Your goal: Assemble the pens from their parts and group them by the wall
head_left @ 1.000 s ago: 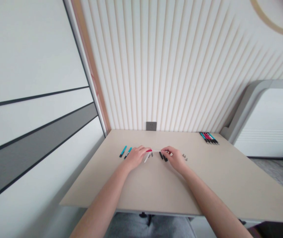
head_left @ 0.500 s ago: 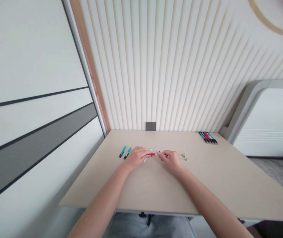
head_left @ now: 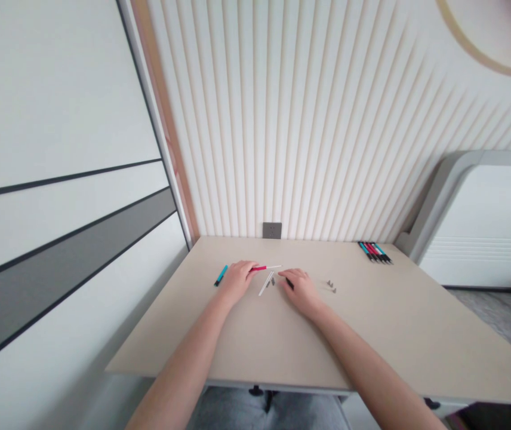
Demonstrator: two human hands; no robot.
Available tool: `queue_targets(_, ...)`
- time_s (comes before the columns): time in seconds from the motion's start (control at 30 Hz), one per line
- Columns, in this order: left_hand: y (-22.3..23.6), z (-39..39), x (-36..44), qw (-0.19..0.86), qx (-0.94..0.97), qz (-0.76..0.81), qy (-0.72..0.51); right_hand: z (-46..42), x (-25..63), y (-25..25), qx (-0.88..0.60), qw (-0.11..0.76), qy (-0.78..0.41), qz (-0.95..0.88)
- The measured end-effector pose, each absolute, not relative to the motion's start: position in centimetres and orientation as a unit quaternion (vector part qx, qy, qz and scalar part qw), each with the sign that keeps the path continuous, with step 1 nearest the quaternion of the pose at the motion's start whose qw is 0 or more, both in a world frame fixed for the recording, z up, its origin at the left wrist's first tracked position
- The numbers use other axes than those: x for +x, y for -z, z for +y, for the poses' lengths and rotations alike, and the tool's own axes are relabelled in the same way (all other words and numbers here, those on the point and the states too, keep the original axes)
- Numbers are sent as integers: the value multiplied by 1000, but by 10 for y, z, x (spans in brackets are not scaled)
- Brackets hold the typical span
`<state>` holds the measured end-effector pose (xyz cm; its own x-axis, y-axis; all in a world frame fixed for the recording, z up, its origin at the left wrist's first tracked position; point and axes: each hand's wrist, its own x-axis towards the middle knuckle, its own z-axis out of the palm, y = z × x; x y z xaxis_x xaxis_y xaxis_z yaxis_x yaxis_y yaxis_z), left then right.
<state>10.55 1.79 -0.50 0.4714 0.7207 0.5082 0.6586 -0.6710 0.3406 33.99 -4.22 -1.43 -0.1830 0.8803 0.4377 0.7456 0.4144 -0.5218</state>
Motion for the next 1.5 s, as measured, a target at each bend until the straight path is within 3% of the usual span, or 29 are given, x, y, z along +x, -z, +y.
queue_targets(0.3,5,17,106,67,846,420,-321,-40,325,13,-506,267,-86,-816)
queue_targets(0.77,3,13,115,157,838,382,-357,-42,324,10,-522,220,-67,-822)
queue_targets(1.13,1,10,118,188,833,367,-369,-39,328,16,-540,262,-88,-795)
queue_targets(1.5,9,15,118,186,833,366,-370,-36,330,20,-536,358,-156,-748)
